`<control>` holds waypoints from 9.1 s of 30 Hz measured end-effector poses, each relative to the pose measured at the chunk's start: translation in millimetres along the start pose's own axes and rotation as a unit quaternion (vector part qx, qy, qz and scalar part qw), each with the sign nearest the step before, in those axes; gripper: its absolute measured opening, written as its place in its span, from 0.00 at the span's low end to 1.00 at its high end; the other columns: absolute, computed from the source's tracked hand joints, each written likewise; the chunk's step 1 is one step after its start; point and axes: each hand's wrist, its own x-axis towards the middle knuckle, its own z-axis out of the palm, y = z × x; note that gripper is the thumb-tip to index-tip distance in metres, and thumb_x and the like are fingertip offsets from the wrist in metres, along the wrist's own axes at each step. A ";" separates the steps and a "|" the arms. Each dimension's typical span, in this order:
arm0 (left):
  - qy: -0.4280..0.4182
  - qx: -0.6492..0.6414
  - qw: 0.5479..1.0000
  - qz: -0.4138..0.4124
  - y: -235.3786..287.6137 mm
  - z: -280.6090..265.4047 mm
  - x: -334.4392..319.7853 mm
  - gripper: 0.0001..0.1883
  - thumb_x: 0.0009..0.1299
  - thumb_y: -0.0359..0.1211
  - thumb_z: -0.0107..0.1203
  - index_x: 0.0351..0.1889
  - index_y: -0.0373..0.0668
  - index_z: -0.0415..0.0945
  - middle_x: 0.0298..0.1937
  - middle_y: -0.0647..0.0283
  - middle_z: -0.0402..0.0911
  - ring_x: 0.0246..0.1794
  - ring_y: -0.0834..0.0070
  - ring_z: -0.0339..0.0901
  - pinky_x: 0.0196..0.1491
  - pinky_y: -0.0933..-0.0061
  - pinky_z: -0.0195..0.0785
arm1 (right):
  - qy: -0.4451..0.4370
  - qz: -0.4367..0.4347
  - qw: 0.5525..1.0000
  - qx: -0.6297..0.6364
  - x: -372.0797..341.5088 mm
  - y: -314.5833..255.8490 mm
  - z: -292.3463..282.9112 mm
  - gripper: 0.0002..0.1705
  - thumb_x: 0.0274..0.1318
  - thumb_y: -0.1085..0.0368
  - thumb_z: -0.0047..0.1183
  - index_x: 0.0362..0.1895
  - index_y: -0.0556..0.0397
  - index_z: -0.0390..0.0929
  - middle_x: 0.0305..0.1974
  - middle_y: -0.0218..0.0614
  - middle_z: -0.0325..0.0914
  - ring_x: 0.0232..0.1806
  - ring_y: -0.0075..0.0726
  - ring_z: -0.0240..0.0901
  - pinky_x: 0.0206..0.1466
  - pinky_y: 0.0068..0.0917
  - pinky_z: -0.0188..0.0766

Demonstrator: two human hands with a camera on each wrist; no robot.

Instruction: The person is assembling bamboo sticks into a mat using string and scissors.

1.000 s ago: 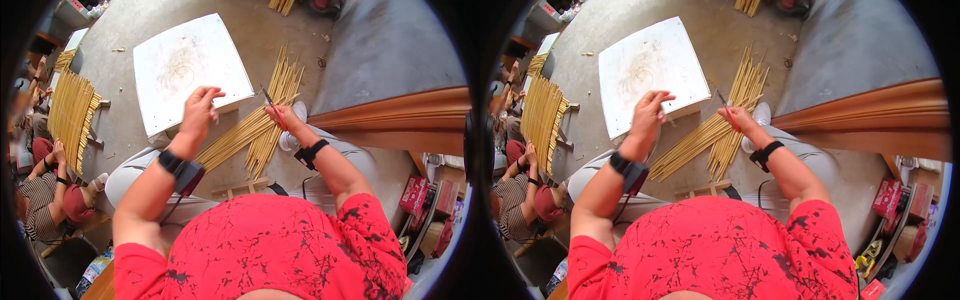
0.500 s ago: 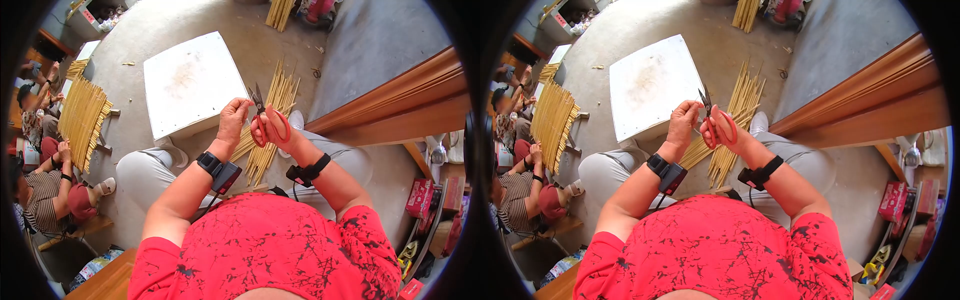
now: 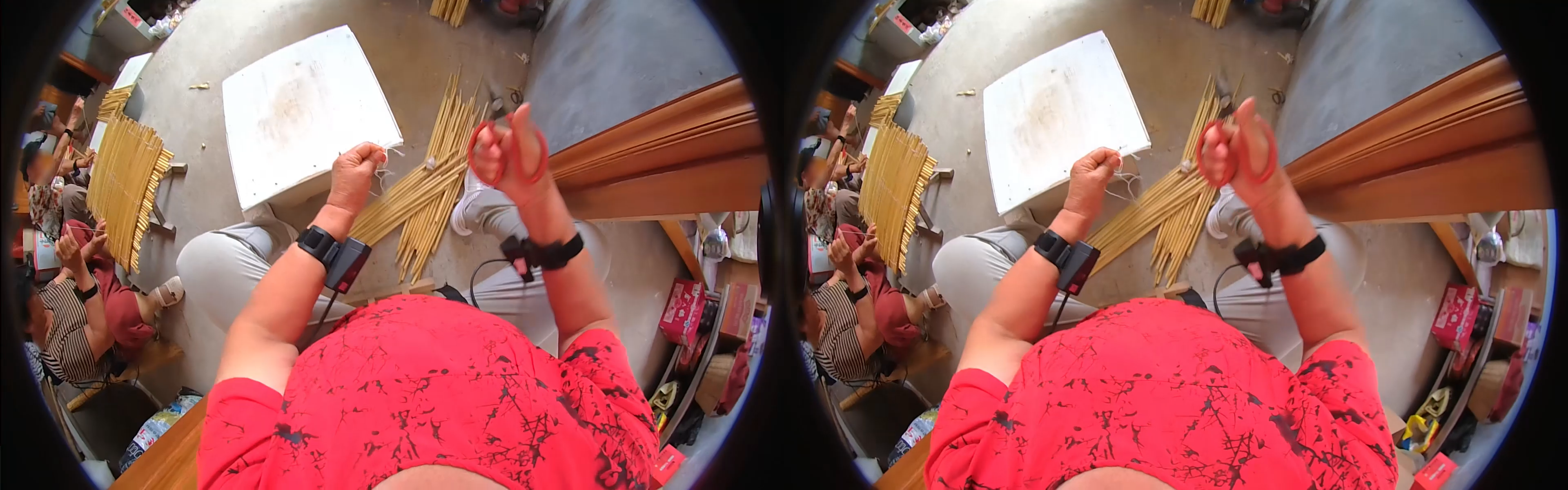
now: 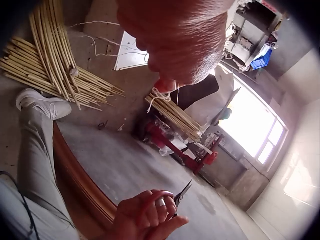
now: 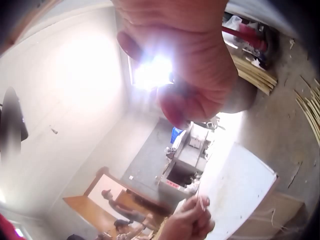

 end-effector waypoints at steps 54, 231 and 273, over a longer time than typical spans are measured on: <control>0.246 0.230 0.932 0.134 284.8 -445.3 65.3 0.18 0.73 0.32 0.44 0.60 0.43 0.66 0.23 0.74 0.58 0.18 0.87 0.51 0.20 0.85 0.50 | 0.370 0.202 0.735 -0.531 -270.1 59.1 -227.1 0.21 0.44 0.50 0.64 0.23 0.52 0.70 0.14 0.32 0.69 0.12 0.26 0.65 0.13 0.26 0.60; -0.003 -0.336 0.933 -0.130 102.1 -102.5 31.8 0.10 0.73 0.34 0.42 0.43 0.36 0.69 0.46 0.48 0.76 0.50 0.63 0.76 0.33 0.76 0.78 | -0.069 -0.039 0.961 -0.266 118.0 58.6 125.5 0.08 0.61 0.65 0.46 0.32 0.55 0.74 0.28 0.30 0.74 0.29 0.20 0.70 0.34 0.21 0.72; -0.110 0.052 0.992 -0.036 105.3 -77.0 14.8 0.04 0.66 0.29 0.54 0.31 0.38 0.75 0.27 0.71 0.74 0.27 0.88 0.67 0.31 0.87 0.62 | -0.044 -0.378 0.683 -0.623 97.4 44.5 104.5 0.05 0.51 0.71 0.51 0.34 0.54 0.70 0.31 0.40 0.75 0.32 0.45 0.74 0.31 0.33 0.71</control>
